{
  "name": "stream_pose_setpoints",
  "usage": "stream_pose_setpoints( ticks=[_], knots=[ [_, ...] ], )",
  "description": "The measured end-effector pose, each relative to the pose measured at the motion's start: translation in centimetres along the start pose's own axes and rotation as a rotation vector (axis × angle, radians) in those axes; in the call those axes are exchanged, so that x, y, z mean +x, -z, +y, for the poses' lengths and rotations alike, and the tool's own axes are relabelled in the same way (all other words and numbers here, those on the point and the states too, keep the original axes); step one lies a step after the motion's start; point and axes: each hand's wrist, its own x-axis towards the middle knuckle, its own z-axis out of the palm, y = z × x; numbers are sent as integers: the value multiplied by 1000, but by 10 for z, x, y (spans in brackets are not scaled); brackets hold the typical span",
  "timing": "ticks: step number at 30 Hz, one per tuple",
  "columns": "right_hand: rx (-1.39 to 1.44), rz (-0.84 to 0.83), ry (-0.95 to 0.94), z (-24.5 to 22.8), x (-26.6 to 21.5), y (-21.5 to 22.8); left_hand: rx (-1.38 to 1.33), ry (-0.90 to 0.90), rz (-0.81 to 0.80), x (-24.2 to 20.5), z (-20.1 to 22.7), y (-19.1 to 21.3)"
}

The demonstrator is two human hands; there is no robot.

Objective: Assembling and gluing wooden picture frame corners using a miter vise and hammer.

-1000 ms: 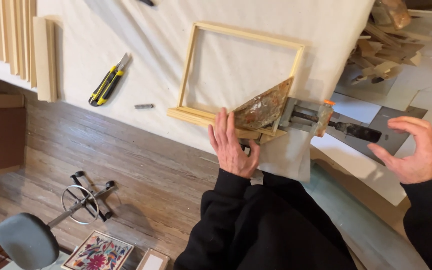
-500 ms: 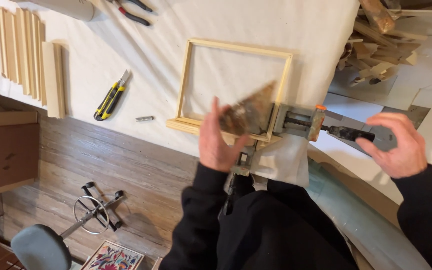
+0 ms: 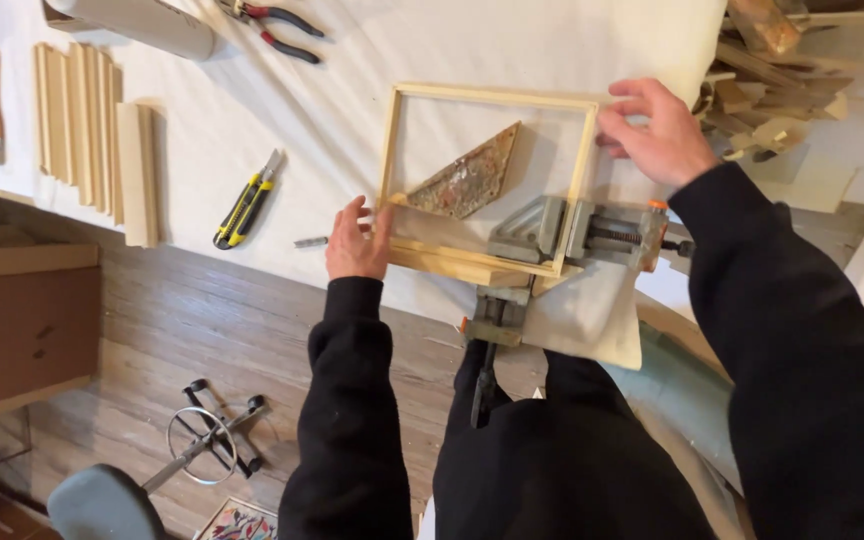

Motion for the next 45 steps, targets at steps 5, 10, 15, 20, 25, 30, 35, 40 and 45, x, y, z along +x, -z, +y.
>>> stream_pose_setpoints(
  ticks=[5,10,15,20,25,30,35,40,45],
  knots=[
    [242,52,-103,-10,-2,-15,-222,16,-55,17,-10,11],
    [388,159,-75,-57,-39,-15,-536,-105,-72,28,-11,51],
    [352,248,263,-118,-101,-18,-923,-247,-133,31,-24,131],
    [292,351,426,-190,-167,-46,-1150,-399,-235,-17,-3,264],
    [-38,449,337,-220,-221,-66,-826,-620,-131,-58,-23,336],
    [35,442,559,-228,-254,-72,-782,-656,-4,-79,-42,365],
    [-1,409,457,-225,-267,-64,-996,-672,-70,-95,-65,372],
    [-297,168,424,-278,-280,-53,-1107,-529,-215,-112,-74,367],
    [-220,166,778,-378,-302,-68,-1080,-494,-236,-127,-80,355]
  ],
)
